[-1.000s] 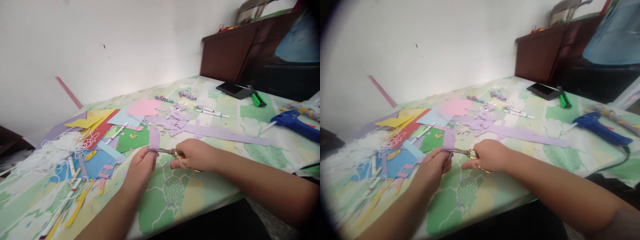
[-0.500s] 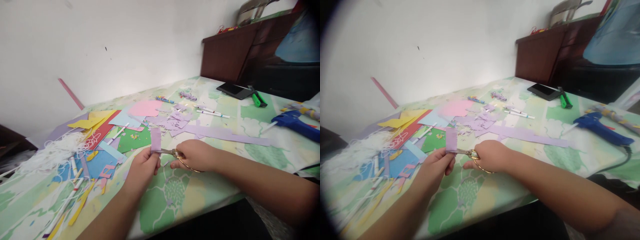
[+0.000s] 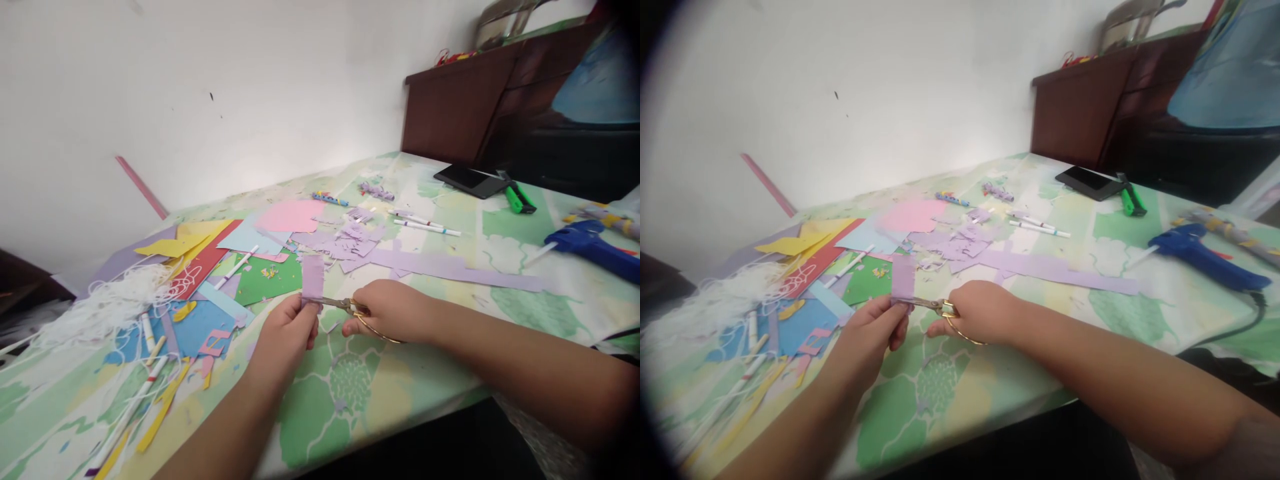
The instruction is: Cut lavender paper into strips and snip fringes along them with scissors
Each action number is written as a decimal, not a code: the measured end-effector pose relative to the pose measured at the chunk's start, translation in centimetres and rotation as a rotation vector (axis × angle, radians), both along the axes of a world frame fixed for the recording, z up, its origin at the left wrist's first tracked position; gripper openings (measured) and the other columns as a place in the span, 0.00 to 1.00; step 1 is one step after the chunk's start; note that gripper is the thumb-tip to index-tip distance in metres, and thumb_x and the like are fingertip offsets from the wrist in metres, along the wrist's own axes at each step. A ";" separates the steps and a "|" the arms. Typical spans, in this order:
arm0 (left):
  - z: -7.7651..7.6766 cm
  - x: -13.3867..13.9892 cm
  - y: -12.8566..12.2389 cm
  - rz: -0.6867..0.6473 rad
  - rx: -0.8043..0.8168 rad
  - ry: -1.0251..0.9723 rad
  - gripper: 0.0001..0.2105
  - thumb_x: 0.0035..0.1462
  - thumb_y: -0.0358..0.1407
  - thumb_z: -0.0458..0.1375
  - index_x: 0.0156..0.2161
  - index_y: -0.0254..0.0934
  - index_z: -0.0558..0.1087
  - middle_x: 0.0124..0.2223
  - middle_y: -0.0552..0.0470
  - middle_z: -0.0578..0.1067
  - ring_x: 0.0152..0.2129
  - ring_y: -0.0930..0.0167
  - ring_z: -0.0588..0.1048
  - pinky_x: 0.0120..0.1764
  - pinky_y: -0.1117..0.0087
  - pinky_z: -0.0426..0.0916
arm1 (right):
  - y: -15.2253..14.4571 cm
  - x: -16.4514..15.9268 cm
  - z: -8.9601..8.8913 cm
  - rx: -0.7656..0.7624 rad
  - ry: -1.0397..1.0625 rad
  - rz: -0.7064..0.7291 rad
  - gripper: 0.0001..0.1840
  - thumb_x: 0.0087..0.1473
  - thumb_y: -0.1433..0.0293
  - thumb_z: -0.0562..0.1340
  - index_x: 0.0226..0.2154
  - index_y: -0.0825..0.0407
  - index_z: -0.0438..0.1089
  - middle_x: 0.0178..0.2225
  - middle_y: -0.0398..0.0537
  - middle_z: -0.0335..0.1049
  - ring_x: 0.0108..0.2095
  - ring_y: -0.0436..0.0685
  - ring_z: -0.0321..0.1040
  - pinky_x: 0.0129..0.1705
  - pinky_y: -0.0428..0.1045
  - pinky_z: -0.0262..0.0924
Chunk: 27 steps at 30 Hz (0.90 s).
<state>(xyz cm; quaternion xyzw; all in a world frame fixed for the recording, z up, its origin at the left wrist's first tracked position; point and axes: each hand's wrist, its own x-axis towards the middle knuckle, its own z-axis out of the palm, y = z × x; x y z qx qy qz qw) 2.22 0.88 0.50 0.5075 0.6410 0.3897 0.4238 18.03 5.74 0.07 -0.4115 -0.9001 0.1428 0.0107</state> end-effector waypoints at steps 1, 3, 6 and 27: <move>0.0 0.1 0.0 0.008 0.001 -0.016 0.10 0.44 0.37 0.49 0.16 0.36 0.58 0.12 0.61 0.59 0.10 0.80 0.57 0.15 0.79 0.50 | 0.0 0.0 0.0 0.000 0.000 -0.002 0.32 0.39 0.45 0.42 0.20 0.54 0.65 0.17 0.48 0.62 0.17 0.49 0.54 0.17 0.43 0.40; -0.1 0.1 0.1 0.018 0.000 -0.049 0.10 0.44 0.36 0.49 0.17 0.36 0.58 0.13 0.61 0.59 0.10 0.80 0.57 0.16 0.79 0.50 | 0.0 0.0 0.0 0.008 0.005 -0.006 0.33 0.39 0.44 0.42 0.20 0.54 0.65 0.17 0.48 0.63 0.17 0.49 0.54 0.17 0.43 0.41; -0.6 0.0 0.2 0.017 -0.001 -0.106 0.09 0.44 0.37 0.49 0.17 0.36 0.59 0.13 0.61 0.59 0.11 0.80 0.58 0.16 0.78 0.51 | 0.1 0.0 0.0 0.017 0.012 -0.008 0.34 0.38 0.43 0.41 0.20 0.54 0.65 0.17 0.47 0.63 0.18 0.49 0.55 0.17 0.43 0.41; -1.0 -0.4 0.3 0.007 0.119 -0.162 0.09 0.46 0.39 0.48 0.22 0.36 0.62 0.12 0.61 0.55 0.11 0.80 0.53 0.16 0.77 0.47 | 0.0 0.3 0.2 -0.006 0.024 -0.045 0.34 0.36 0.43 0.41 0.20 0.53 0.65 0.18 0.47 0.63 0.17 0.49 0.54 0.17 0.44 0.41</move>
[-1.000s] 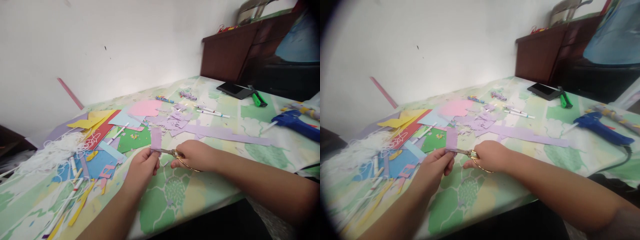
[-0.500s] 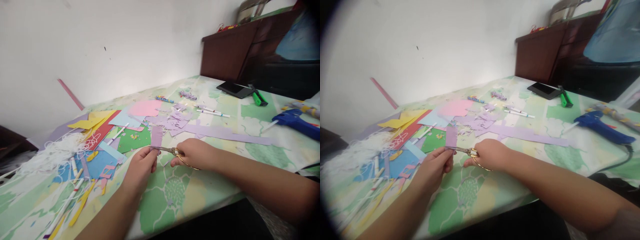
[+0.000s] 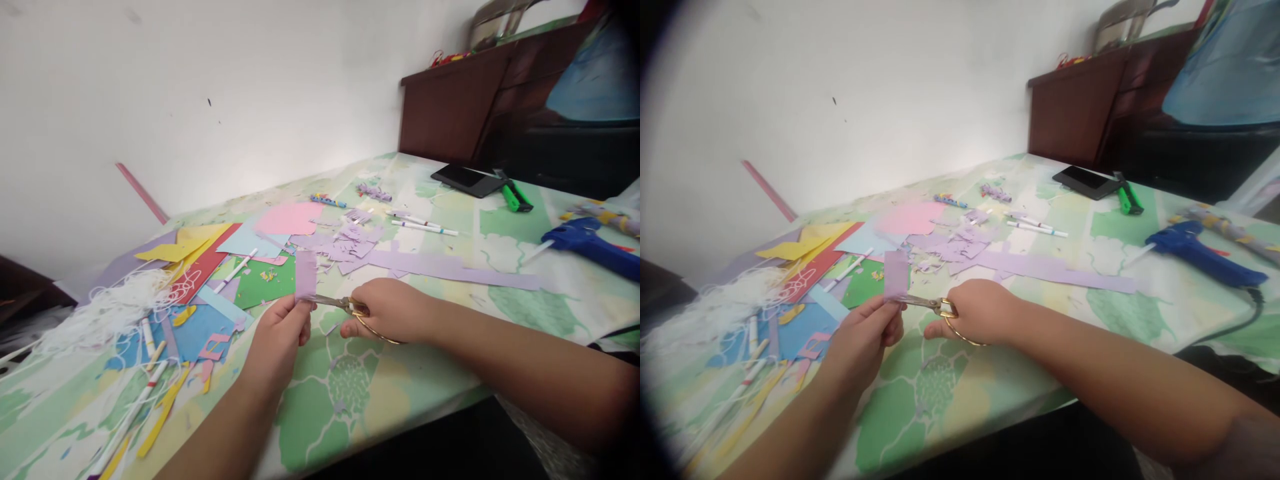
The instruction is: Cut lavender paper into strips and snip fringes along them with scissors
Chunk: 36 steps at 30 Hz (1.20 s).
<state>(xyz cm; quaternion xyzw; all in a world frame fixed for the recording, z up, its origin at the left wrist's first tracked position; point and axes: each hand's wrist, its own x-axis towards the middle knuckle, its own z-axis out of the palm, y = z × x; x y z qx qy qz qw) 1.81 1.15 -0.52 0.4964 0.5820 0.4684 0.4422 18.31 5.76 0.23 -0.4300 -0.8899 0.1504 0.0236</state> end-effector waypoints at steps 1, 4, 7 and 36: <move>0.2 0.0 -0.1 0.018 0.007 0.052 0.10 0.46 0.39 0.48 0.21 0.36 0.61 0.12 0.61 0.55 0.12 0.80 0.54 0.17 0.77 0.47 | 0.0 0.1 0.0 -0.002 0.002 0.002 0.34 0.36 0.43 0.42 0.21 0.53 0.65 0.18 0.46 0.63 0.18 0.49 0.54 0.17 0.44 0.41; 0.8 0.1 -0.4 0.030 0.021 0.261 0.13 0.47 0.41 0.46 0.17 0.36 0.58 0.13 0.61 0.56 0.13 0.79 0.56 0.17 0.77 0.50 | -0.1 0.2 -0.2 -0.005 0.025 0.021 0.33 0.36 0.43 0.43 0.21 0.53 0.64 0.19 0.46 0.63 0.18 0.48 0.54 0.18 0.44 0.42; 1.1 0.2 -0.7 0.025 0.041 0.401 0.14 0.48 0.40 0.45 0.16 0.37 0.57 0.13 0.61 0.58 0.13 0.78 0.57 0.18 0.77 0.51 | -0.1 0.1 -0.3 -0.002 0.044 0.036 0.32 0.36 0.43 0.43 0.21 0.53 0.63 0.19 0.45 0.63 0.17 0.48 0.53 0.17 0.43 0.41; 0.0 0.4 -0.5 -0.048 0.036 0.178 0.11 0.48 0.41 0.46 0.24 0.35 0.64 0.20 0.56 0.67 0.17 0.76 0.67 0.24 0.73 0.61 | 0.4 0.0 0.3 0.019 0.005 0.046 0.30 0.37 0.44 0.44 0.19 0.53 0.64 0.17 0.46 0.63 0.18 0.49 0.55 0.18 0.43 0.42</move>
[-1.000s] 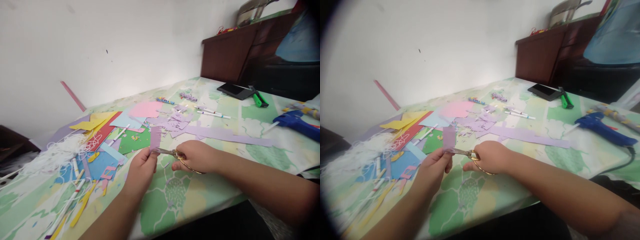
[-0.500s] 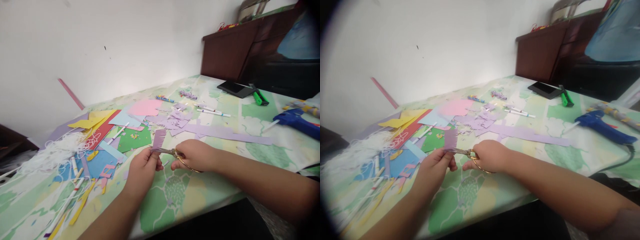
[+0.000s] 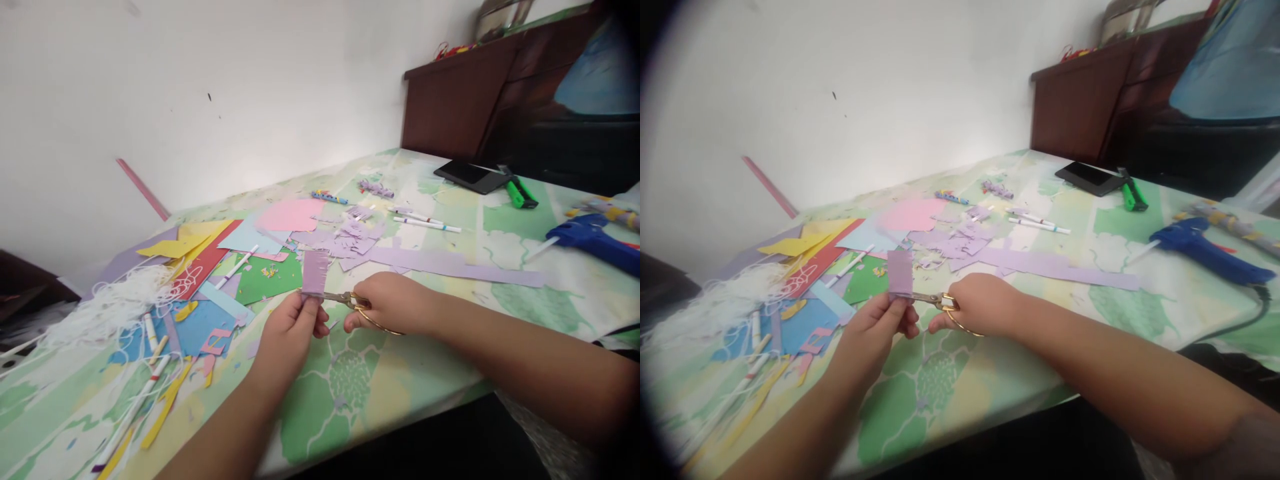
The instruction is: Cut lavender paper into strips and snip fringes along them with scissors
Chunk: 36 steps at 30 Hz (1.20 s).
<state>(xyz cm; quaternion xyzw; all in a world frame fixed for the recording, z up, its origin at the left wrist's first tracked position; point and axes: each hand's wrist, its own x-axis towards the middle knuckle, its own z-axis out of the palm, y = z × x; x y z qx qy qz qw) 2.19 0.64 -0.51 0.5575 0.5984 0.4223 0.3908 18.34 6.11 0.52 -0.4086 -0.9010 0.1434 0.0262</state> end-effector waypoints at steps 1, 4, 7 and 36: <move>0.0 0.0 0.0 -0.004 0.002 -0.010 0.11 0.48 0.40 0.46 0.25 0.36 0.64 0.21 0.56 0.67 0.17 0.76 0.67 0.24 0.74 0.61 | 0.0 0.0 0.0 -0.004 0.002 -0.001 0.30 0.37 0.44 0.45 0.19 0.53 0.64 0.17 0.45 0.63 0.18 0.49 0.55 0.18 0.43 0.42; 0.2 0.0 -0.1 -0.012 -0.004 -0.009 0.10 0.48 0.39 0.46 0.23 0.36 0.63 0.19 0.57 0.66 0.16 0.77 0.66 0.23 0.75 0.60 | 0.0 0.1 -0.1 -0.011 0.017 0.013 0.31 0.37 0.44 0.44 0.20 0.53 0.64 0.17 0.45 0.62 0.18 0.49 0.55 0.18 0.43 0.41; 0.5 0.0 -0.2 -0.004 0.000 0.009 0.11 0.48 0.38 0.45 0.22 0.36 0.63 0.18 0.58 0.65 0.16 0.77 0.65 0.23 0.75 0.60 | -0.1 0.3 -0.3 -0.015 0.024 0.022 0.31 0.37 0.44 0.44 0.20 0.53 0.64 0.18 0.45 0.63 0.18 0.48 0.55 0.18 0.43 0.41; 0.0 0.5 0.4 0.052 -0.227 -0.355 0.04 0.44 0.31 0.48 0.25 0.33 0.63 0.20 0.56 0.67 0.16 0.77 0.68 0.23 0.72 0.64 | -0.1 0.2 -0.6 0.045 -0.056 0.009 0.28 0.39 0.46 0.46 0.23 0.53 0.63 0.22 0.47 0.65 0.22 0.52 0.59 0.19 0.44 0.42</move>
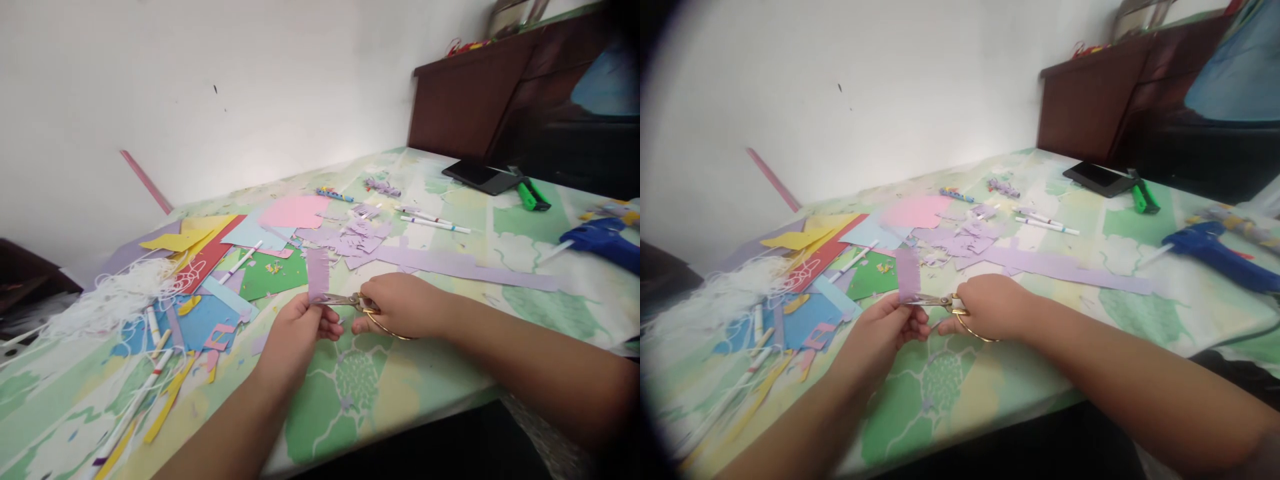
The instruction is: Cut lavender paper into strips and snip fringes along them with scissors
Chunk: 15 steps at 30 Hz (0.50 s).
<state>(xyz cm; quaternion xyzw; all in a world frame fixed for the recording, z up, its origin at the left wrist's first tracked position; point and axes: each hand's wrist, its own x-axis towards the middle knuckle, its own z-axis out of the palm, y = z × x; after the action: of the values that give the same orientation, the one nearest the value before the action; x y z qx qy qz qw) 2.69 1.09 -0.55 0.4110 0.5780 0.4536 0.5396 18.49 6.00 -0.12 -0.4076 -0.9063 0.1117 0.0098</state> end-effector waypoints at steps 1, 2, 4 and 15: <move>0.0 0.0 0.0 -0.010 -0.002 0.012 0.04 0.44 0.31 0.48 0.25 0.34 0.63 0.20 0.56 0.67 0.16 0.76 0.68 0.23 0.72 0.64 | 0.0 0.0 0.0 -0.005 -0.002 -0.003 0.28 0.39 0.46 0.45 0.23 0.53 0.64 0.22 0.47 0.65 0.22 0.52 0.59 0.19 0.44 0.42; 0.0 0.0 0.0 -0.024 -0.003 0.026 0.04 0.44 0.32 0.48 0.24 0.34 0.63 0.20 0.56 0.67 0.16 0.76 0.68 0.23 0.72 0.65 | 0.0 0.0 -0.1 -0.015 -0.008 -0.008 0.29 0.38 0.46 0.45 0.23 0.53 0.64 0.22 0.48 0.64 0.21 0.52 0.59 0.19 0.44 0.42; 0.0 0.0 0.0 -0.045 -0.001 0.058 0.04 0.44 0.32 0.48 0.24 0.34 0.62 0.20 0.55 0.67 0.16 0.76 0.69 0.24 0.71 0.65 | 0.0 0.0 -0.1 -0.038 -0.025 -0.019 0.30 0.38 0.45 0.45 0.23 0.54 0.64 0.21 0.48 0.64 0.21 0.51 0.59 0.19 0.45 0.42; 0.3 0.0 -0.1 -0.036 0.013 0.122 0.06 0.46 0.36 0.48 0.28 0.34 0.62 0.23 0.54 0.69 0.16 0.76 0.68 0.22 0.72 0.64 | 0.1 -0.1 -0.2 -0.037 -0.014 0.033 0.33 0.40 0.45 0.41 0.21 0.54 0.65 0.18 0.48 0.64 0.18 0.50 0.57 0.18 0.44 0.41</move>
<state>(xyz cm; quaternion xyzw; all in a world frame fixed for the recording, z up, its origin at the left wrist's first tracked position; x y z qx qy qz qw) 2.71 0.94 -0.27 0.4517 0.5993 0.4217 0.5090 18.36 6.07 -0.33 -0.3933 -0.9108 0.1256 -0.0059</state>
